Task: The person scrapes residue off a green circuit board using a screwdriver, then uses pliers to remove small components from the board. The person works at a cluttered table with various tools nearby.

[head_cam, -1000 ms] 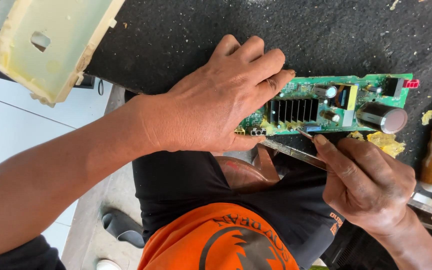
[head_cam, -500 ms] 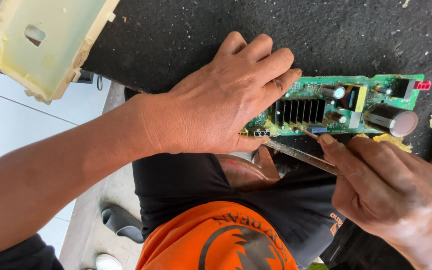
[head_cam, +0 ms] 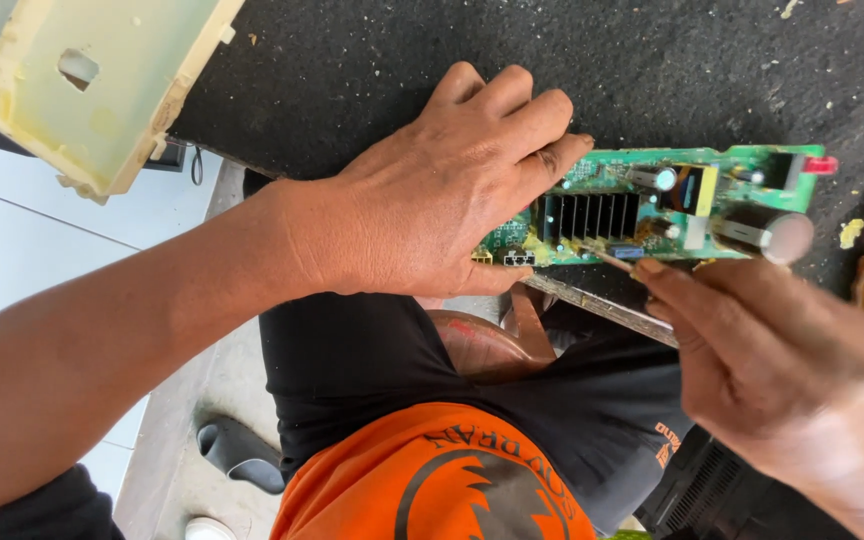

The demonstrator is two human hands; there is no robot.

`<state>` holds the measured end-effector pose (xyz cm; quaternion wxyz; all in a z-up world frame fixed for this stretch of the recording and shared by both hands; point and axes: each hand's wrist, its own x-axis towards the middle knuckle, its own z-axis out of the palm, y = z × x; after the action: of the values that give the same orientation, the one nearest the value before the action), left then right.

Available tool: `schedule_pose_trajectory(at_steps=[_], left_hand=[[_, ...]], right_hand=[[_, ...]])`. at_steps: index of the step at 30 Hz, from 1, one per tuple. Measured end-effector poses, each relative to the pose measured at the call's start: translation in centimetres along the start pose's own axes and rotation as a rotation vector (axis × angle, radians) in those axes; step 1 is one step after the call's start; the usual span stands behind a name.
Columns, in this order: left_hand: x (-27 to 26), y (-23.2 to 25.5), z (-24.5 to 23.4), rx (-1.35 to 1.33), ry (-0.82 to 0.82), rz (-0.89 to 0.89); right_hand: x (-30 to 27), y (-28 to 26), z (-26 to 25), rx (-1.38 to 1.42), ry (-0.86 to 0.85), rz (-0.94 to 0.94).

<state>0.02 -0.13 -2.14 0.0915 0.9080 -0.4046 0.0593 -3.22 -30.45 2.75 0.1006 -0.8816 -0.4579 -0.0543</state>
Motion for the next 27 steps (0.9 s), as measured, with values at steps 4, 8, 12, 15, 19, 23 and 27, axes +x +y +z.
schedule_pose_trajectory(at_steps=[4,8,12,15,19,23,27], left_hand=[[-0.2,0.0,0.0,-0.014,-0.006,-0.001],[-0.1,0.1,-0.3,0.033,-0.01,0.0],[0.1,0.2,-0.3,0.046,0.014,-0.003],[0.3,0.2,-0.8,0.072,0.038,-0.002],[0.3,0.3,-0.7,0.072,0.046,0.0],[0.3,0.2,-0.7,0.062,0.05,0.007],[0.2,0.2,-0.4,0.053,0.025,0.001]], right_hand=[[-2.0,-0.1,3.3,-0.066,0.182,-0.025],[-2.4,0.1,4.9,-0.025,0.246,-0.006],[-3.0,0.9,5.3,-0.047,0.227,-0.009],[-2.3,1.5,4.9,-0.048,0.222,-0.087],[-1.3,1.4,3.9,-0.069,0.212,-0.158],[0.5,0.5,0.7,-0.128,0.125,-0.164],[2.9,-0.1,-1.5,0.013,-0.045,-0.117]])
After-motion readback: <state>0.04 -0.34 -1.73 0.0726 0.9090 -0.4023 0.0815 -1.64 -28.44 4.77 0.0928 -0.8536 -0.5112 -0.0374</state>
